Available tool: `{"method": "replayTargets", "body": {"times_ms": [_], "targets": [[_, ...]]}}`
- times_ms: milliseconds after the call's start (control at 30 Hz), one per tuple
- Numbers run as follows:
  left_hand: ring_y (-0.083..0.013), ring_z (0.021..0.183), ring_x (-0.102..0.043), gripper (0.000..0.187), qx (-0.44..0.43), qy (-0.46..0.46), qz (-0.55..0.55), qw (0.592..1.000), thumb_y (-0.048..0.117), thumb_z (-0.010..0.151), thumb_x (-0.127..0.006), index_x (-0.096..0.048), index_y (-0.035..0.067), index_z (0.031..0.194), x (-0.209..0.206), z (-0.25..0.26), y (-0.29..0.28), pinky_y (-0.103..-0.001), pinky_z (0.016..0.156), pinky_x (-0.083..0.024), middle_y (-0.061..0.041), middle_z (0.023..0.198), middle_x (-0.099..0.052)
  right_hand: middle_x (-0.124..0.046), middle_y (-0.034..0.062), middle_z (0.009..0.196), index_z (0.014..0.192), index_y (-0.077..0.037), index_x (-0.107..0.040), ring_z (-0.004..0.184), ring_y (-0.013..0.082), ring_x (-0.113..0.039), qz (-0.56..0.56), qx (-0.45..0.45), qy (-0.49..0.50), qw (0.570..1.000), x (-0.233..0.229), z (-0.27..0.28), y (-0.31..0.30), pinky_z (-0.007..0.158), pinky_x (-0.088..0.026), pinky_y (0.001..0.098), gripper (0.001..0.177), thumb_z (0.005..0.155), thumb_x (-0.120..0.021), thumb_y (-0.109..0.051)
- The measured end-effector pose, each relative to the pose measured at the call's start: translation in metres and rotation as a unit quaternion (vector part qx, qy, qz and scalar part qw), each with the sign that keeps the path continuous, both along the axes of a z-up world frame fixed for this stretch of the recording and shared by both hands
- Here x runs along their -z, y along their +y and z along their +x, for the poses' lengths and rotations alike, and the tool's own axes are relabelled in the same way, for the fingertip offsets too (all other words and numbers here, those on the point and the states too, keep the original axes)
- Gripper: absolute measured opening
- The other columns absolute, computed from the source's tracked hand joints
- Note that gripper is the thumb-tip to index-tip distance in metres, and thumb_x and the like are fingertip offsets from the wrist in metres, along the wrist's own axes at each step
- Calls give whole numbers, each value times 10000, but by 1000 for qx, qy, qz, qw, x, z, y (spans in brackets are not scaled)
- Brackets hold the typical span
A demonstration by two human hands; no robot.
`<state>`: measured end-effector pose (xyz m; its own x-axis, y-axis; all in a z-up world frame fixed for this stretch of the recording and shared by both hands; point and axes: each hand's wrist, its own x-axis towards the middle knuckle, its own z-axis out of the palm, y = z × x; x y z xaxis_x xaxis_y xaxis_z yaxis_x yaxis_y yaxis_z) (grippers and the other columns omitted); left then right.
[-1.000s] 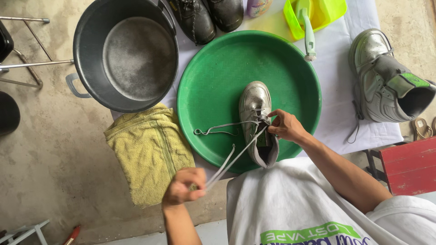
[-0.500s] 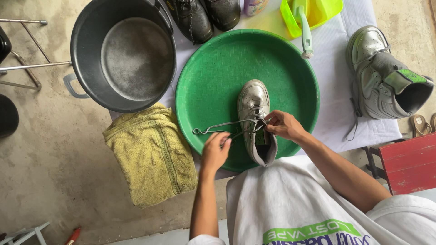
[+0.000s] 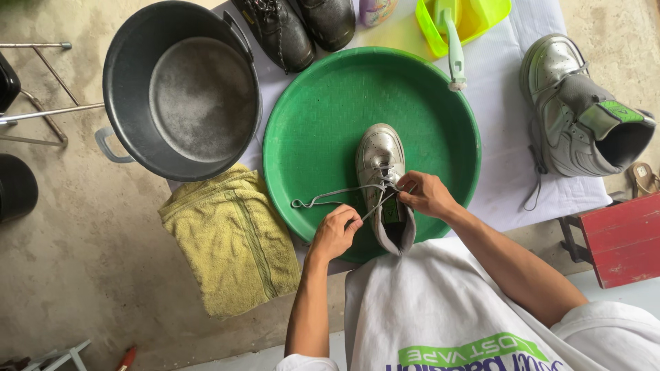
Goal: The person threads a lace through the eyelets of a shoe by hand.
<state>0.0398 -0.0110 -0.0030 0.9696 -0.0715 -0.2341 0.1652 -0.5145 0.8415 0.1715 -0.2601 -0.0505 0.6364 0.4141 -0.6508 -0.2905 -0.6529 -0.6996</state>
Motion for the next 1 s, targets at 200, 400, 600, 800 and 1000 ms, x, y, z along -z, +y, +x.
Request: {"method": "replayTargets", "body": {"times_ms": [200,400,600,800,1000], "targets": [[-289,730,-715,277,-50,124,-55,990,309,960,-651,-659,41,892,8,12,-10,-390,699,-538,-118,757,-712,-796,99,971,1112,-50,-720,846,207,-777,-8,-34,-17,999,-1,6,-3,762,-609,342,338,810,-763,-197],[-320,723,-710,456,-77,186,78,976,482,854,-743,-660,47,747,20,61,-38,-427,671,-539,-144,728,-717,-779,98,951,1073,-51,-718,826,260,-749,-29,-85,-95,991,-9,7,5,735,-593,393,381,755,-785,-251],[-384,882,-735,309,21,265,188,946,330,690,-816,-777,60,837,9,95,-52,-464,774,-566,-201,866,-746,-754,115,840,1168,-52,-657,776,317,-735,-82,-77,-98,989,-29,5,21,694,-573,428,485,727,-766,-225],[-409,934,-740,277,13,221,240,945,259,766,-742,-774,21,904,-3,86,-58,-483,823,-573,-251,927,-741,-731,145,746,1216,-48,-633,748,345,-721,-122,-138,-141,973,-39,3,26,682,-559,470,484,752,-710,-164],[-391,887,-725,290,-22,226,204,952,339,801,-747,-793,60,863,-4,69,-46,-477,798,-551,-206,884,-754,-729,142,764,1186,-68,-654,776,349,-718,-124,-147,-146,970,-39,3,33,709,-563,480,442,770,-729,-196]]}}
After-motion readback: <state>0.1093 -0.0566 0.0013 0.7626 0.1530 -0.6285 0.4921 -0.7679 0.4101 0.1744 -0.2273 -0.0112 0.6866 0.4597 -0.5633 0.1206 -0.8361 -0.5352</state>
